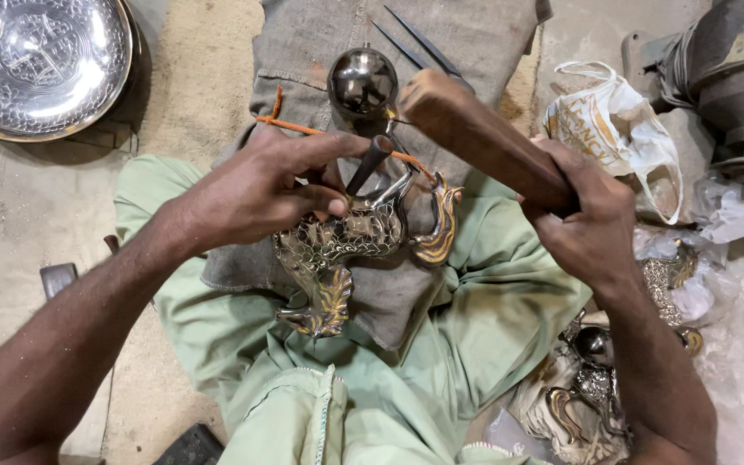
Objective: The person sits on the floor with an ornate metal figurine on a cushion in their lap. They hold a punch against the figurine's surface and strike it with a wooden mallet, repositioning the punch repeatedly to work different areas of the piece.
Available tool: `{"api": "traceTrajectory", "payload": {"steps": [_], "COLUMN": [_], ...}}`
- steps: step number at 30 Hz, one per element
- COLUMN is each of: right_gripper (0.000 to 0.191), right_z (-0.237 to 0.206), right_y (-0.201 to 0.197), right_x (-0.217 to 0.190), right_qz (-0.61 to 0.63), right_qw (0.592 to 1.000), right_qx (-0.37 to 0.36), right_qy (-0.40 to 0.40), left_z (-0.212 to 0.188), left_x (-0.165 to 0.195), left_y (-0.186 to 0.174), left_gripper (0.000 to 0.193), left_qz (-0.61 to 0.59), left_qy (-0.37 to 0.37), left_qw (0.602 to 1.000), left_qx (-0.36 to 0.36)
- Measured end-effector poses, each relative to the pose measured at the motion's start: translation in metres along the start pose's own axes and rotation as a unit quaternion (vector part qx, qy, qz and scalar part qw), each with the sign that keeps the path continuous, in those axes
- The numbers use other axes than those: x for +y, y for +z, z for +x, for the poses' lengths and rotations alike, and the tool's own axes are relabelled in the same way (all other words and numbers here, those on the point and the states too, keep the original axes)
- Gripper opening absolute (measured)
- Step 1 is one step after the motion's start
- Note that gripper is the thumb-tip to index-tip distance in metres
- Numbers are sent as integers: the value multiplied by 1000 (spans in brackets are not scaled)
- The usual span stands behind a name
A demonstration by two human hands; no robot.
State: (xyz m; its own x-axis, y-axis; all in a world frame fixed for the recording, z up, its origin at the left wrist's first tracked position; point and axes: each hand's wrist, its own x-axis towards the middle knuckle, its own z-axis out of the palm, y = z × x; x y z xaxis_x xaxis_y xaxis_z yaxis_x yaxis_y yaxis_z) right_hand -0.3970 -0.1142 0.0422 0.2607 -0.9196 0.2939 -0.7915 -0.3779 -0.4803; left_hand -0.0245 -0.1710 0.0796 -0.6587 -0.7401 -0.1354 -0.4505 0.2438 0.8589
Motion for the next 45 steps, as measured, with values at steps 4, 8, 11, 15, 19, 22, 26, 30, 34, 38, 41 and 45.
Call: {"api": "traceTrajectory", "payload": {"steps": [4, 8, 11, 15, 19, 22, 26, 30, 34, 38, 41, 45], "right_gripper": [48, 42, 43, 49, 49, 51, 53, 38, 37, 39, 39, 44], "right_z": [5, 12, 12, 11, 11, 9, 1, -3, -3, -4, -6, -9], "right_y": [8, 3, 3, 0, 3, 8, 10, 3, 2, 2, 0, -3], "right_x": [14, 18, 13, 5, 0, 0, 3, 5, 0, -8, -11, -12], "right_qz": [152, 17, 71, -118, -53, -7, 138, 216, 108, 83, 181, 18], "right_qw": [981, 999, 994, 991, 991, 982, 982, 962, 988, 987, 964, 997], "right_qx": [-9, -24, -23, -66, -108, -137, -47, -69, -44, -61, -41, -60], "right_qy": [125, 28, 80, -15, 56, 131, 124, 153, 97, 123, 191, 53], "left_z": [-3, -2, -1, 1, 8, 14, 17, 17, 16, 18, 17, 18], "left_x": [5, 5, 3, 0, 0, 3, 10, 13, 10, 6, 7, 13], "left_y": [1, 1, 1, 2, -2, -7, -12, -12, -11, -11, -12, -15], "left_gripper": [56, 55, 56, 57, 54, 57, 60, 55, 55, 54, 56, 68], "left_qz": [8, 15, 11, 6, -15, 29, 52, 31, 59, 30, 31, 75], "left_qy": [-34, -12, -3, -8, 69, 96, 107, 104, 58, 213, 178, 25], "left_qw": [999, 1000, 1000, 1000, 997, 994, 991, 992, 994, 976, 983, 992], "left_qx": [-1, 6, 5, -8, -20, -43, -62, -60, -74, -22, -40, -98]}}
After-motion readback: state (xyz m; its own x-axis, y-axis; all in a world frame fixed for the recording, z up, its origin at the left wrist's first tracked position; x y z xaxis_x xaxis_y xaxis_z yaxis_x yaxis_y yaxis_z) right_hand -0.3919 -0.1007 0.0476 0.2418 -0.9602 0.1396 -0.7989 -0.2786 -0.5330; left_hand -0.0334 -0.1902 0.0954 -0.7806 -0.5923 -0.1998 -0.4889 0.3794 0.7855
